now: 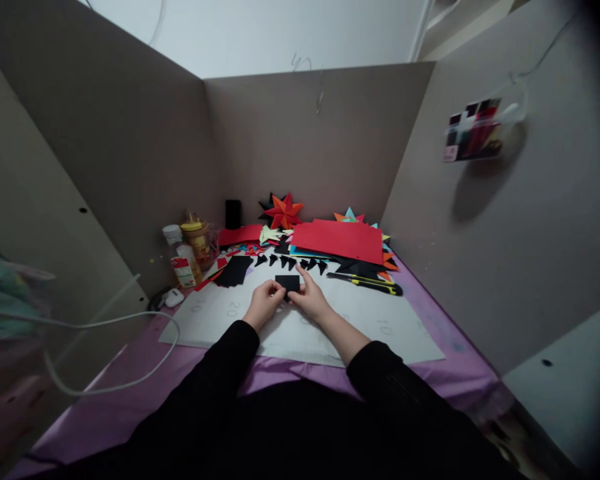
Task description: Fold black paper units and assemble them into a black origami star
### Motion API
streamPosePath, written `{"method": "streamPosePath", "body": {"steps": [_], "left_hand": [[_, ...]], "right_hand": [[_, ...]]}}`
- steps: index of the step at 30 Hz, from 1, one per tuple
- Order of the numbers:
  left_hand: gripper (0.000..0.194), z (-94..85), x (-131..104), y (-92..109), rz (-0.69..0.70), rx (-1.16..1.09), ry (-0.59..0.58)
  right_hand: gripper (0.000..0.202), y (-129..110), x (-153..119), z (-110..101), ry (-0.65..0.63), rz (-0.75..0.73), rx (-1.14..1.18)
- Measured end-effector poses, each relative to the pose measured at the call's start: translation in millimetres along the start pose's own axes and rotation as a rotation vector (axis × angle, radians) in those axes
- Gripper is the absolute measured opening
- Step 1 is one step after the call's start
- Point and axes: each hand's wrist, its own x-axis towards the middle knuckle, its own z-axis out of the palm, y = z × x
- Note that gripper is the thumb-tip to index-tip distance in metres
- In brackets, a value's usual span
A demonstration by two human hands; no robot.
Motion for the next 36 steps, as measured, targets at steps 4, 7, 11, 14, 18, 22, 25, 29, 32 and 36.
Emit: {"method": "streamPosePath", "body": {"steps": [4,7,11,14,18,22,25,29,32,36], "left_hand": [[0.016,0.1,-1,1,-0.052,-0.048,0.013],[0.015,1.4,-2,3,-0.068,-0.078,0.012],[0.014,3.7,-1,4,-0.044,-0.089,0.016],[0.014,4.0,0,3,-0.028,-0.05,0.038],[0.014,2.6,1,1,-0.009,-0.005,0.106],[0.014,1.7,3,1,0.022,-0.015,0.133],[0.015,2.6,3,1,0.029,-0.047,0.117],[0.017,5.1,3,4,0.013,-0.209,0.092],[0.027,6.4,2,6,-0.021,-0.288,0.094],[0.03,7.2,1,6,-0.002,-0.28,0.1]], "right_hand": [[0.078,-2,0,1,0.009,-0.023,-0.031],[0.073,-3,-1,1,0.015,-0.041,-0.054],[0.063,-2,-1,1,0.034,-0.062,-0.055],[0.062,-1,0,0,0.017,-0.043,-0.043],[0.073,3,1,1,-0.031,-0.004,-0.013],[0.075,7,3,3,-0.067,-0.007,0.033],[0.072,6,4,4,-0.053,-0.029,0.071],[0.069,4,4,3,-0.02,-0.052,0.082],[0.067,6,4,3,-0.009,-0.045,0.061],[0.061,9,6,5,-0.002,-0.049,0.061]]}}
